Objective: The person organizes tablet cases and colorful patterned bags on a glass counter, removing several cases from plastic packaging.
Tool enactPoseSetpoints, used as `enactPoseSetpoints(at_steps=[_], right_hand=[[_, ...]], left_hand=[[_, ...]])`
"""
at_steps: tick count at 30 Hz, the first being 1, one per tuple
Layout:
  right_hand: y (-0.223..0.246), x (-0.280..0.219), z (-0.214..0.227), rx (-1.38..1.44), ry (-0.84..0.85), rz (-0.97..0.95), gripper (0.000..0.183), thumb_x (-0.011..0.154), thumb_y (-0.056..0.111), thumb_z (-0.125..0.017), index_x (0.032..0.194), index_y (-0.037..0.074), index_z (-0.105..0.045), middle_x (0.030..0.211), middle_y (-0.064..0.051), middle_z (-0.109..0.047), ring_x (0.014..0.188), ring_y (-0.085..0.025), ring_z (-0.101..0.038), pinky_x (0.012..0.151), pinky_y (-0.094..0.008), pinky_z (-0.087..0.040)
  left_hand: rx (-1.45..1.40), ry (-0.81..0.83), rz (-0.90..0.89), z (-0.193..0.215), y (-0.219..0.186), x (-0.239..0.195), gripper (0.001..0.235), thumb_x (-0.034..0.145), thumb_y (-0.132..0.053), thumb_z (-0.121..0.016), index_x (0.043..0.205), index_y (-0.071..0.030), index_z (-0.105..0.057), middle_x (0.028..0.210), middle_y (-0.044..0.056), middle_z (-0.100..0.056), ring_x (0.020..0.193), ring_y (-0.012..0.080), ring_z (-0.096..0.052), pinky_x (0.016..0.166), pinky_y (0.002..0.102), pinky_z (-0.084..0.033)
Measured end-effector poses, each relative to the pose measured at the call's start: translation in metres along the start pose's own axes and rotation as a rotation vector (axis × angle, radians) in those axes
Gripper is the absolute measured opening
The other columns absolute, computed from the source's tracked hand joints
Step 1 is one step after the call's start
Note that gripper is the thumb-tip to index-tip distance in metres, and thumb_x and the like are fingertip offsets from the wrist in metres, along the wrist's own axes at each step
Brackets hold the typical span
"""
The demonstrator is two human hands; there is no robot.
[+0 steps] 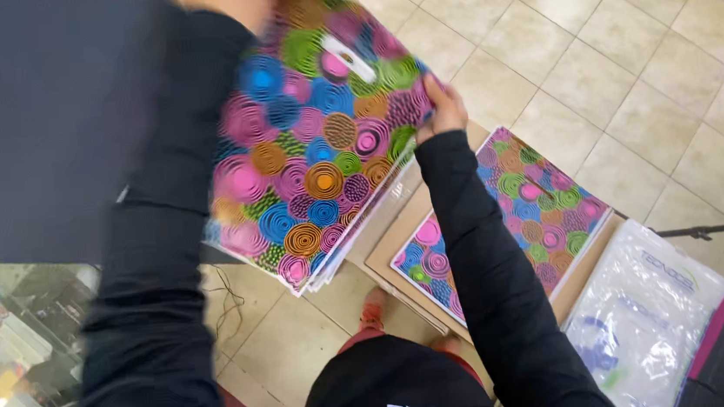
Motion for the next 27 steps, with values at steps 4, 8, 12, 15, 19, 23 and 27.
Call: enactPoseSetpoints(at_steps=[4, 8, 12, 15, 19, 23, 27], right_hand=[[-0.060, 0.069, 0.101, -0.055, -0.179, -0.018, 0.051, 0.090, 0.003, -0.104, 0.131, 0.004, -0.074, 0.116, -0.017, -0.080, 0.103, -0.037, -0.083, 0.091, -0.044, -0.073], [-0.059, 0.116, 0.170, -0.145, -0.211, -0.065, 0.065, 0.099, 0.009, -0.102, 0.150, 0.019, -0.064, 0.130, -0.012, -0.083, 0.115, -0.033, -0.086, 0.102, -0.049, -0.074], [0.023, 0.093, 0.178, 0.125, -0.028, -0.045, 0.064, 0.098, 0.000, -0.101, 0.147, 0.009, -0.062, 0.143, -0.034, -0.075, 0.140, -0.057, -0.074, 0.121, -0.068, -0.065], [0.067, 0.062, 0.212, 0.241, -0.030, -0.034, 0.032, 0.103, 0.012, -0.092, 0.127, 0.005, -0.072, 0.137, -0.032, -0.077, 0.140, -0.059, -0.073, 0.126, -0.071, -0.064], [0.100, 0.000, 0.290, 0.178, -0.175, -0.025, 0.012, 0.113, 0.011, -0.079, 0.124, 0.013, -0.075, 0.131, -0.019, -0.079, 0.135, -0.043, -0.078, 0.118, -0.053, -0.072], [0.122, -0.075, 0.402, 0.144, -0.266, -0.053, 0.008, 0.111, 0.014, -0.083, 0.108, 0.019, -0.079, 0.116, -0.009, -0.081, 0.120, -0.034, -0.083, 0.104, -0.043, -0.075], [0.139, -0.170, 0.516, 0.157, -0.360, -0.036, 0.007, 0.112, 0.017, -0.083, 0.107, 0.020, -0.078, 0.110, -0.007, -0.083, 0.112, -0.031, -0.084, 0.101, -0.043, -0.074]], left_hand=[[0.198, 0.027, -0.132, -0.130, -0.067, -0.095, 0.060, 0.083, -0.042, -0.084, 0.141, -0.034, -0.072, 0.130, 0.008, -0.065, 0.111, 0.0375, -0.075, 0.089, 0.061, -0.064], [0.208, 0.583, -0.054, -0.167, -0.071, -0.251, 0.097, 0.081, -0.086, -0.087, 0.162, -0.036, -0.067, 0.164, 0.009, -0.059, 0.138, 0.0396, -0.066, 0.113, 0.065, -0.053], [0.208, 0.635, -0.066, -0.143, -0.075, -0.298, 0.117, 0.090, -0.089, -0.077, 0.185, -0.037, -0.033, 0.190, 0.011, -0.029, 0.165, 0.0472, -0.042, 0.129, 0.080, -0.033], [0.220, 0.395, -0.128, -0.130, -0.087, -0.305, 0.106, 0.103, -0.089, -0.061, 0.186, -0.028, -0.036, 0.188, 0.018, -0.035, 0.167, 0.0494, -0.040, 0.125, 0.090, -0.029], [0.240, 0.495, -0.009, -0.126, -0.110, -0.297, 0.133, 0.088, -0.101, -0.062, 0.188, -0.020, -0.030, 0.195, 0.027, -0.021, 0.177, 0.0590, -0.019, 0.126, 0.096, -0.009], [0.529, 0.603, 0.034, -0.144, -0.121, -0.294, 0.139, 0.081, -0.088, -0.082, 0.191, -0.036, -0.014, 0.200, 0.019, -0.011, 0.181, 0.0553, -0.001, 0.128, 0.097, 0.004], [0.560, 0.531, -0.109, -0.135, -0.194, -0.284, 0.139, 0.082, -0.089, -0.080, 0.191, -0.024, -0.025, 0.200, 0.025, -0.014, 0.181, 0.0580, -0.001, 0.129, 0.096, 0.006]])
Point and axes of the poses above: each hand's wrist, its own x-axis towards the middle knuckle, its own z-axis out of the back of the hand, y = z × x, the point moved 4 cm from there along x, towards the middle knuckle
